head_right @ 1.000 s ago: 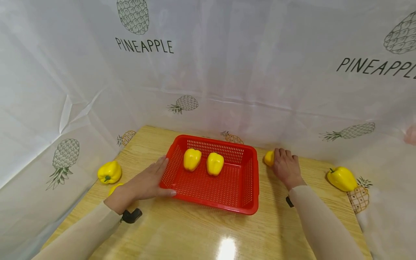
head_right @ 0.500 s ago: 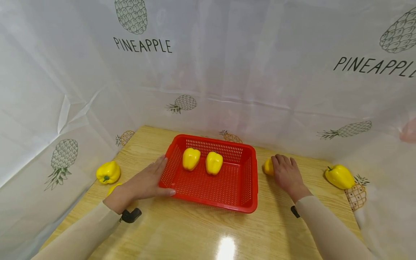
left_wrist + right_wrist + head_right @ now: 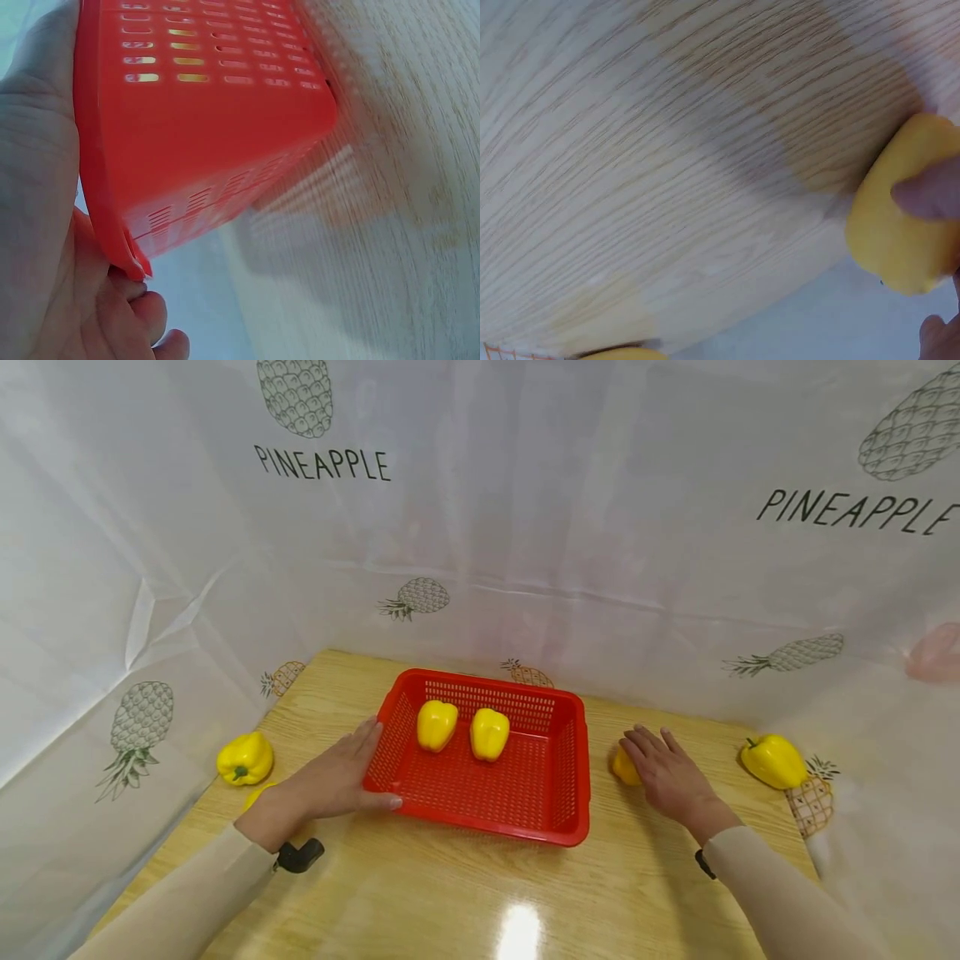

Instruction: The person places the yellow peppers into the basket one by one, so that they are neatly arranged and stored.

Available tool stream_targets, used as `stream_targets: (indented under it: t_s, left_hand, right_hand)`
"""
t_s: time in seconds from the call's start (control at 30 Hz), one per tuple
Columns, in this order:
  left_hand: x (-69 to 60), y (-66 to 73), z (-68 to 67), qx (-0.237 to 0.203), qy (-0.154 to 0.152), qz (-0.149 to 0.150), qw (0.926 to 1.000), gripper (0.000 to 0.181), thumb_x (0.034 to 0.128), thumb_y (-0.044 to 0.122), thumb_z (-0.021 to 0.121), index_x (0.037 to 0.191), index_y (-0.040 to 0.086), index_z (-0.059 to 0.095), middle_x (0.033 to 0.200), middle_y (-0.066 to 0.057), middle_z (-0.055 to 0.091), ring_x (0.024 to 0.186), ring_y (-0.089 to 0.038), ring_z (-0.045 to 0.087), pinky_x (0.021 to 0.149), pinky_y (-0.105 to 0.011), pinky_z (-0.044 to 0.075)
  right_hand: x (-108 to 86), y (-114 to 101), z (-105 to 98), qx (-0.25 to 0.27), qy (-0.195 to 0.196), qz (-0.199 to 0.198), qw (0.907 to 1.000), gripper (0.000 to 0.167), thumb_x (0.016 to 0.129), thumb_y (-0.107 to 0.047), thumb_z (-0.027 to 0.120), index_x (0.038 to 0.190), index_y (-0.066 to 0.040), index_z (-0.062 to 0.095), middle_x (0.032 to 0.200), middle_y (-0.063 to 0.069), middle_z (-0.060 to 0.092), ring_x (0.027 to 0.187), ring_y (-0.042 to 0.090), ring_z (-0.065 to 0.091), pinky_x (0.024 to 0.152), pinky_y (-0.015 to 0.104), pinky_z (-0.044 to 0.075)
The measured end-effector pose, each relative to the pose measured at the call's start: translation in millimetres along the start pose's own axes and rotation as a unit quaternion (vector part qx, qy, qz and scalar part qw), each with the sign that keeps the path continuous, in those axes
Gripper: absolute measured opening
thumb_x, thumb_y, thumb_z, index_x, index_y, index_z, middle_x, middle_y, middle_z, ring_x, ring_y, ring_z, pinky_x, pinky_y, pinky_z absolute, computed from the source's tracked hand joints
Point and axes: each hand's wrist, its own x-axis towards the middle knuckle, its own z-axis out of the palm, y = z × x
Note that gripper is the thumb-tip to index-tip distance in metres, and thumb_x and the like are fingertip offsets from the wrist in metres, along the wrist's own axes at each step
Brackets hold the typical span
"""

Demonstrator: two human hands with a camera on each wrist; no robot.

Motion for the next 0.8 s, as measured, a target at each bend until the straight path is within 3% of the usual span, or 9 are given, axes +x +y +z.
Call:
stream_targets:
  t_s: [0.17,0.3,0.4,0.63,0.8]
  left_hand:
    - [-1.3,0.7,-1.5,-0.005,0.003,0.002,1.0000,0.134,0.0842,0.086,0.062,0.166,-0.006,0.009,0.176,-0.024,0.004,0.163,-0.040,0.013,0.131,-0.057,0.020]
    - [-1.6,0.8,-1.5,-0.009,0.004,0.001,1.0000,0.134,0.0838,0.085,0.062,0.166,-0.006,0.008,0.176,-0.024,0.004,0.163,-0.040,0.013,0.131,-0.057,0.020]
    - [-1.7,0.5,-1.3,-0.007,0.004,0.000,1.0000,0.134,0.0839,0.085,0.063,0.166,-0.006,0.008,0.176,-0.024,0.004,0.163,-0.040,0.013,0.131,-0.057,0.020]
    - [-2.0,0.8,-1.8,-0.007,0.003,0.001,1.0000,0.134,0.0845,0.084,0.063,0.166,-0.006,0.007,0.176,-0.024,0.003,0.164,-0.040,0.012,0.131,-0.057,0.019]
    - [-1.8,1.2,-1.7,-0.005,0.004,0.002,1.0000,0.134,0.0843,0.084,0.063,0.166,-0.006,0.008,0.176,-0.024,0.004,0.163,-0.040,0.013,0.131,-0.056,0.020]
  right_hand:
    - [-3.6,-2,-4,0.005,-0.012,0.012,0.9998,0.089,0.080,-0.017,0.085,0.154,0.005,0.040,0.156,0.027,0.046,0.143,0.048,0.044,0.123,0.068,0.028]
    - [-1.8,-6,-5,0.000,0.013,0.064,0.9979,0.099,0.082,-0.040,0.086,0.153,0.008,0.038,0.150,0.030,0.048,0.133,0.050,0.050,0.112,0.070,0.040]
    - [0.7,-9,-5,-0.013,0.024,0.105,0.9941,0.101,0.082,-0.049,0.083,0.150,0.012,0.040,0.141,0.033,0.053,0.123,0.052,0.056,0.101,0.070,0.048]
    - [3.4,-11,-3,0.011,-0.044,0.202,0.9784,0.105,0.085,-0.059,0.078,0.145,0.015,0.035,0.131,0.038,0.053,0.114,0.055,0.053,0.090,0.074,0.048]
    - [5.7,-8,1,0.032,-0.068,0.239,0.9682,0.097,0.086,-0.062,0.075,0.133,0.015,0.038,0.120,0.036,0.055,0.106,0.054,0.053,0.082,0.069,0.047]
